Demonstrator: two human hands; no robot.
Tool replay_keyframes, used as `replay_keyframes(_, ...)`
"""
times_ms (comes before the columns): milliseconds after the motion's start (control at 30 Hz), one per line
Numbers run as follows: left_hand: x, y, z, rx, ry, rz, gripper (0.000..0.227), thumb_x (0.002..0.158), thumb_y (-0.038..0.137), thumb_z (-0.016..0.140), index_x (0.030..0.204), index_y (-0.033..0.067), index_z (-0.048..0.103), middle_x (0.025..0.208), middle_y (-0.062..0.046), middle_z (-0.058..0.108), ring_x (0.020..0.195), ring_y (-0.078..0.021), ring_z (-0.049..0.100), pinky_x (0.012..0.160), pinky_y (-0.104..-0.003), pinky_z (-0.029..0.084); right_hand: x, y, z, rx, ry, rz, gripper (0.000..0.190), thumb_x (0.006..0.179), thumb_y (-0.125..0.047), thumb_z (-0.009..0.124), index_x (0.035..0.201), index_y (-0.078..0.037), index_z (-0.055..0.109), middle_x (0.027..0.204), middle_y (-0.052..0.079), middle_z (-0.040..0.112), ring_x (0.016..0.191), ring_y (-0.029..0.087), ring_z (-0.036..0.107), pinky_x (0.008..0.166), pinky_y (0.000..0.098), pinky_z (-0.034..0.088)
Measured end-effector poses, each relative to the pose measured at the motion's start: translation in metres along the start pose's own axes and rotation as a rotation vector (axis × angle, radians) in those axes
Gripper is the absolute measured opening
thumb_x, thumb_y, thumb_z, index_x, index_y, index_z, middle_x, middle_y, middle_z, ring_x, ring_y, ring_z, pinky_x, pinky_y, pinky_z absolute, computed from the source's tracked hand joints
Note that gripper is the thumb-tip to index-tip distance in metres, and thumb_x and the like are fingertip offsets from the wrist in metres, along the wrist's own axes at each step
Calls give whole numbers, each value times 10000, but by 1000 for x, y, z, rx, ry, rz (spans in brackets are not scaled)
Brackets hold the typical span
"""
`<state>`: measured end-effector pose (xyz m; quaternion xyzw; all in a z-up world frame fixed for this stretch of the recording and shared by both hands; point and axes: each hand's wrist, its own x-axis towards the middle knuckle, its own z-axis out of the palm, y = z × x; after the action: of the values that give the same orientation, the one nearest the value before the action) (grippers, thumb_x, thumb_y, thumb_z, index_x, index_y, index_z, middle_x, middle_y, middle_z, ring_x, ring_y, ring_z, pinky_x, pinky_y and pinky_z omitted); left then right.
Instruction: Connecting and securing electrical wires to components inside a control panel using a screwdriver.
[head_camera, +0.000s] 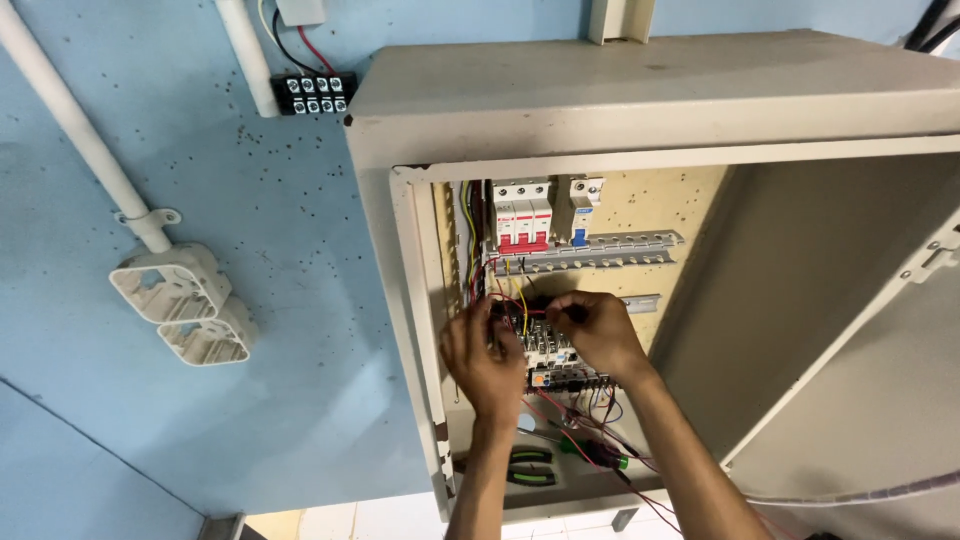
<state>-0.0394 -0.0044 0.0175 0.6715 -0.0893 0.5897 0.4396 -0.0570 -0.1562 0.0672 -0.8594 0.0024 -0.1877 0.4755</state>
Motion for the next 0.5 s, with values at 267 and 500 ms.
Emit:
replay_keyframes(267, 10, 32, -43, -248, -466, -37, 153, 865, 16, 716, 982, 111, 743, 873, -61, 696, 845, -291, 714, 753, -399, 544, -33, -41, -8, -51, -115, -96, 189, 798, -55, 716, 958, -35, 815, 913, 238, 792, 909, 435, 755, 814, 482, 570)
replay_keyframes(500, -77, 4, -85, -234, -707, -178, 92, 926, 42, 650, 999, 92, 624, 930, -56, 709, 782, -179, 675, 704, -301, 604, -103, -26, 1, -113, -313, -107, 230, 880, -13, 634, 714, -142, 726, 661, -3, 714, 567, 115, 542, 602, 295, 442)
